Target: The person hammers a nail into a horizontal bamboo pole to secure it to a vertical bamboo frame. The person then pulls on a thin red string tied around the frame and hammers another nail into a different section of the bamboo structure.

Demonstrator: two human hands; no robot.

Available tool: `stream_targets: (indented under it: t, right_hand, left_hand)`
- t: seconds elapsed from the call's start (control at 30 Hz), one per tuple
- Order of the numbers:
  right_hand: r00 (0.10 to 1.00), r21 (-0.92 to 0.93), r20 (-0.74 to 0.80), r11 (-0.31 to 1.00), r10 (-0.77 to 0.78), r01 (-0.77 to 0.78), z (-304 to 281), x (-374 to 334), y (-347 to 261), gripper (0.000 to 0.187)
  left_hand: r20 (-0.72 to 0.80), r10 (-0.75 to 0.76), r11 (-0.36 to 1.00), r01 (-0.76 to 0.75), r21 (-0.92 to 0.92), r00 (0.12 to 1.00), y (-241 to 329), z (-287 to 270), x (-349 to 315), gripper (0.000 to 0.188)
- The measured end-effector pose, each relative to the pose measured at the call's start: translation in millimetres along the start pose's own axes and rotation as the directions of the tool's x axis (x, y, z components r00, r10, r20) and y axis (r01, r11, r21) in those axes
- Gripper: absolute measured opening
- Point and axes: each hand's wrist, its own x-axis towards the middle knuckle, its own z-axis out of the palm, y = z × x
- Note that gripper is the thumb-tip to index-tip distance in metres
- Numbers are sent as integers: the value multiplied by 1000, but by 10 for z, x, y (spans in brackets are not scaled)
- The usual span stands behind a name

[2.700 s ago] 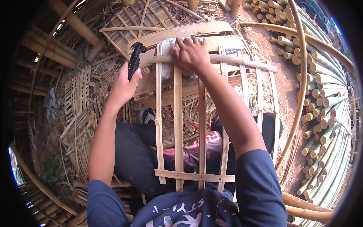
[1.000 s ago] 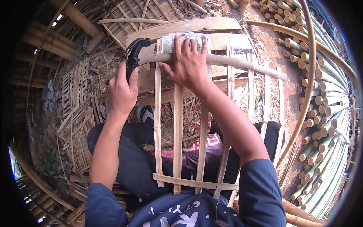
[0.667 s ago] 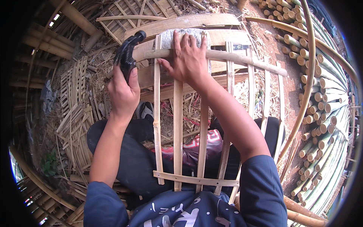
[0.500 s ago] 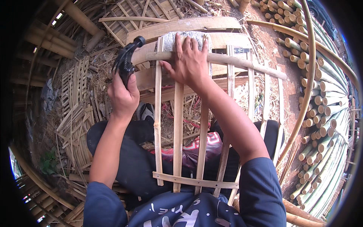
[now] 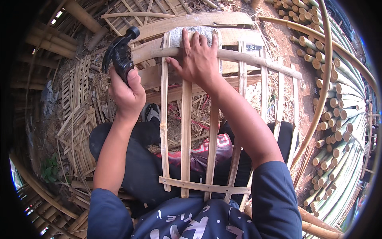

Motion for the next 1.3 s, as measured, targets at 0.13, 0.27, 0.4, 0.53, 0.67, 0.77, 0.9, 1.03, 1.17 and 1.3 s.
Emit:
stream_targets:
  t: [0.13, 0.27, 0.4, 0.53, 0.67, 0.77, 0.9, 1.03, 1.17, 1.3]
  right_hand:
    - [1000, 2, 5, 1000, 0, 0, -11, 59, -26, 93]
    - [1000, 12, 0, 1000, 0, 0, 54, -32, -119, 91]
    - [998, 3, 66, 1000, 4, -4, 12, -30, -213, 94]
    - [999, 35, -3, 998, 45, -45, -39, -53, -379, 93]
    - [987, 421, -153, 901, -50, 110, -454, 27, -485, 71]
    - [965, 780, 94, 620, -246, 82, -939, -69, -709, 57]
    - [949, 815, 222, 576, -222, -56, -1231, -448, -1055, 60]
    - [943, 852, 319, 466, -97, -240, -1213, -584, -1109, 60]
    - [909, 907, 417, 76, -15, -415, -994, -768, -1007, 52]
    - [709, 660, 701, -449, 78, -603, -1125, -690, -894, 17]
  left_hand:
    - [11, -56, 998, 56, -24, 998, -10, -35, 62, 25]
    - [-7, -198, 972, 196, -128, 980, -49, -73, 92, 23]
    - [15, -323, 918, 317, -237, 946, -67, -121, 61, 26]
    - [78, -393, 878, 399, -266, 916, -28, -250, 16, 29]
    - [321, -504, 578, 589, -565, 802, 78, -453, -9, 35]
    - [351, -459, 474, 559, -680, 816, 97, -495, -55, 34]
    - [451, -434, 345, 606, -716, 780, 288, -544, -213, 35]
    - [393, -292, 522, 490, -699, 872, 477, -493, -310, 23]
    - [576, -198, 633, 552, -543, 793, 529, -529, -218, 33]
    - [502, -259, 661, 531, -531, 825, 497, -412, -292, 37]
